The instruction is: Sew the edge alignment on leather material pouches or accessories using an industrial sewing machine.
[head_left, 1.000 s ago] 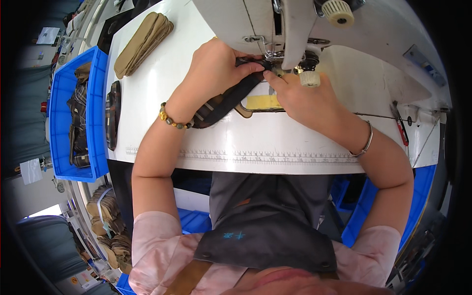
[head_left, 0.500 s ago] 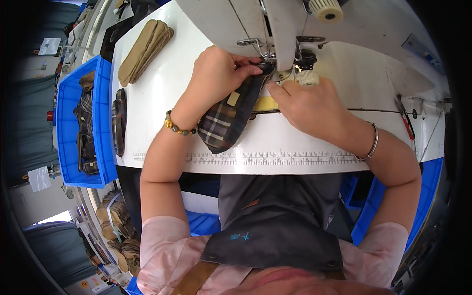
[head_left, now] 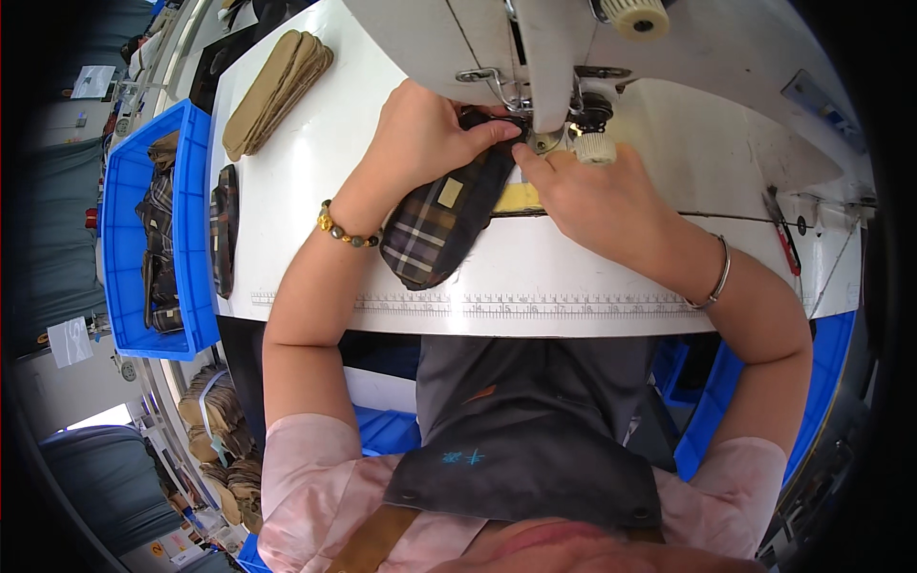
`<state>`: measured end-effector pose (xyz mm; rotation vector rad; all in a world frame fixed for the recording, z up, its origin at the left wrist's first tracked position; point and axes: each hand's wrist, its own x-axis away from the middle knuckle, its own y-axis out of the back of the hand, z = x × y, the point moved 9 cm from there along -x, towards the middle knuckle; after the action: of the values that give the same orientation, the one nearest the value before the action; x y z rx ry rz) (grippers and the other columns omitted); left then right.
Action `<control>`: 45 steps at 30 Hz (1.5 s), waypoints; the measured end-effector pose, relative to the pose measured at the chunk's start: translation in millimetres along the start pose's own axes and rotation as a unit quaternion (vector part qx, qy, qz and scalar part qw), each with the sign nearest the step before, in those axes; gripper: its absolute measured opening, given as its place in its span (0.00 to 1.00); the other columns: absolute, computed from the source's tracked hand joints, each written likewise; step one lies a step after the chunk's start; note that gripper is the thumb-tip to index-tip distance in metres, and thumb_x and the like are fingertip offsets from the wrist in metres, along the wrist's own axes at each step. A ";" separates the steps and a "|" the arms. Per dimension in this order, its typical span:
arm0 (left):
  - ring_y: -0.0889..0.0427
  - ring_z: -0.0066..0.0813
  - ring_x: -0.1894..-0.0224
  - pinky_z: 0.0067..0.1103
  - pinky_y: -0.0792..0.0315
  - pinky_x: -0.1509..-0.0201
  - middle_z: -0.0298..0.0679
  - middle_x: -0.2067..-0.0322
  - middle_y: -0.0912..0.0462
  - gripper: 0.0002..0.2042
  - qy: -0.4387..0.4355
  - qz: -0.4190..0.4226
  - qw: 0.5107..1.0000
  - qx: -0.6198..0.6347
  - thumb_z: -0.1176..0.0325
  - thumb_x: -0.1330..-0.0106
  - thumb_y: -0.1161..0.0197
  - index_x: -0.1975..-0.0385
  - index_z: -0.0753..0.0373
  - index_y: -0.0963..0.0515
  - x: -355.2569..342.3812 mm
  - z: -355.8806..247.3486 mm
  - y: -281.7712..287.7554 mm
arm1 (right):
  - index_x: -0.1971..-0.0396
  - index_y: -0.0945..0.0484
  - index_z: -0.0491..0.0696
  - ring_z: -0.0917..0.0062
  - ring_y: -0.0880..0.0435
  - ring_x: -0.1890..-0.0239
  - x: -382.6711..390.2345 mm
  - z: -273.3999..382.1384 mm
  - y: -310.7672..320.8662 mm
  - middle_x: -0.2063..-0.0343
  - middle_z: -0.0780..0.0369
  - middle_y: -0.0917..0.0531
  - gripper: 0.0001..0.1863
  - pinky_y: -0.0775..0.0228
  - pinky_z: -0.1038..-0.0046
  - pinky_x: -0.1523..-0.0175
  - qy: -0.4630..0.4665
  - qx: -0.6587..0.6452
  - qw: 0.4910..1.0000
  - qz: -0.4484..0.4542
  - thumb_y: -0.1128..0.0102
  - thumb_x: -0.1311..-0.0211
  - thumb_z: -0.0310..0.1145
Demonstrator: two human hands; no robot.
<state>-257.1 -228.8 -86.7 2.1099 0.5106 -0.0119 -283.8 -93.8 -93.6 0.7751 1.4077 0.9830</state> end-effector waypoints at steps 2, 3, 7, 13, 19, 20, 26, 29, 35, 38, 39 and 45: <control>0.16 0.29 0.72 0.24 0.24 0.66 0.32 0.73 0.12 0.12 -0.002 -0.006 1.000 -0.026 0.64 0.50 0.21 0.67 0.59 0.13 -0.2 -2.7 2.3 | 0.57 0.16 0.40 0.72 0.18 0.83 -0.3 -0.4 0.2 0.88 0.62 0.23 0.14 0.29 0.70 0.79 0.002 0.001 1.000 -0.006 0.42 0.43 0.25; 0.16 0.29 0.72 0.24 0.24 0.66 0.32 0.73 0.12 0.12 0.008 -0.005 1.000 -0.026 0.63 0.50 0.21 0.67 0.58 0.13 0.0 -2.9 3.0 | 0.58 0.16 0.41 0.72 0.18 0.83 -0.3 -1.0 -0.7 0.88 0.62 0.23 0.14 0.29 0.70 0.79 0.002 -0.003 1.000 -0.005 0.42 0.44 0.26; 0.17 0.28 0.73 0.24 0.24 0.67 0.31 0.74 0.12 0.12 0.015 -0.011 0.999 -0.045 0.63 0.50 0.21 0.67 0.57 0.13 -0.2 -2.4 3.4 | 0.65 0.17 0.42 0.72 0.18 0.82 -0.4 -2.5 -1.5 0.87 0.62 0.22 0.10 0.29 0.70 0.78 -0.001 0.004 1.000 -0.016 0.41 0.46 0.26; 0.17 0.28 0.76 0.24 0.25 0.70 0.33 0.77 0.14 0.09 0.057 0.020 0.993 -0.104 0.60 0.46 0.25 0.70 0.56 0.12 0.2 2.3 -2.8 | 0.73 0.19 0.45 0.70 0.16 0.80 0.0 -5.7 -1.8 0.87 0.61 0.22 0.04 0.28 0.69 0.77 0.001 -0.008 1.000 -0.022 0.41 0.49 0.26; 0.17 0.32 0.78 0.25 0.25 0.71 0.35 0.79 0.14 0.08 0.070 -0.008 0.994 -0.088 0.62 0.45 0.26 0.70 0.57 0.11 7.8 0.4 -6.6 | 0.80 0.20 0.47 0.71 0.16 0.79 0.5 -8.8 -0.4 0.86 0.62 0.21 0.02 0.28 0.71 0.76 -0.012 -0.010 1.000 0.015 0.38 0.52 0.28; 0.17 0.32 0.78 0.25 0.25 0.71 0.35 0.79 0.14 0.08 0.069 -0.008 0.994 -0.089 0.62 0.45 0.26 0.70 0.57 0.11 8.6 1.4 -7.3 | 0.80 0.20 0.47 0.71 0.16 0.79 0.1 -7.5 5.0 0.86 0.62 0.21 0.02 0.28 0.71 0.76 -0.012 -0.010 1.000 0.014 0.38 0.52 0.28; 0.16 0.29 0.78 0.23 0.24 0.71 0.40 0.78 0.13 0.08 0.137 0.025 0.990 0.023 0.67 0.43 0.26 0.68 0.64 0.12 5.6 17.7 -12.4 | 0.61 0.19 0.42 0.78 0.21 0.80 13.1 15.6 -3.1 0.67 0.61 0.17 0.13 0.33 0.73 0.76 0.021 0.075 0.989 0.128 0.39 0.47 0.30; 0.17 0.26 0.79 0.21 0.25 0.71 0.40 0.78 0.13 0.08 0.100 0.000 0.995 0.028 0.68 0.43 0.26 0.68 0.65 0.12 3.9 17.4 -11.4 | 0.69 0.21 0.43 0.77 0.22 0.79 13.7 36.2 9.1 0.64 0.56 0.18 0.11 0.31 0.74 0.76 0.060 0.048 0.995 0.058 0.37 0.48 0.35; 0.17 0.26 0.79 0.22 0.26 0.72 0.40 0.77 0.13 0.08 0.091 0.005 0.996 0.023 0.68 0.43 0.26 0.68 0.64 0.12 3.7 13.5 -10.7 | 0.83 0.21 0.45 0.78 0.22 0.82 19.7 57.8 11.7 0.76 0.54 0.20 0.08 0.33 0.77 0.81 0.136 -0.038 0.989 -0.046 0.37 0.53 0.34; 0.18 0.26 0.79 0.22 0.26 0.72 0.40 0.78 0.13 0.08 0.098 -0.006 0.995 0.034 0.67 0.43 0.25 0.68 0.64 0.12 6.7 14.9 -8.9 | 0.81 0.24 0.45 0.78 0.26 0.83 18.6 62.2 3.8 0.74 0.56 0.23 0.13 0.34 0.76 0.79 0.165 -0.012 0.986 0.002 0.34 0.54 0.39; 0.18 0.28 0.80 0.23 0.26 0.72 0.40 0.79 0.14 0.08 0.096 -0.008 0.995 0.016 0.67 0.43 0.26 0.69 0.64 0.12 8.3 15.1 -8.2 | 0.83 0.25 0.45 0.79 0.26 0.84 19.2 63.3 4.3 0.75 0.56 0.23 0.13 0.35 0.76 0.79 0.166 -0.023 0.986 -0.003 0.34 0.56 0.38; 0.16 0.33 0.69 0.25 0.22 0.67 0.35 0.70 0.13 0.08 -0.021 0.022 0.987 -0.155 0.73 0.42 0.32 0.62 0.61 0.13 25.3 -25.3 5.8 | 0.85 0.25 0.44 0.78 0.25 0.85 19.9 63.3 12.9 0.77 0.54 0.21 0.10 0.37 0.76 0.82 0.183 -0.028 0.983 -0.012 0.38 0.60 0.35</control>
<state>-236.7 -202.2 -72.9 1.8120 0.4108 0.0451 -224.0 -62.9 -87.5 0.5508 1.6920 1.1829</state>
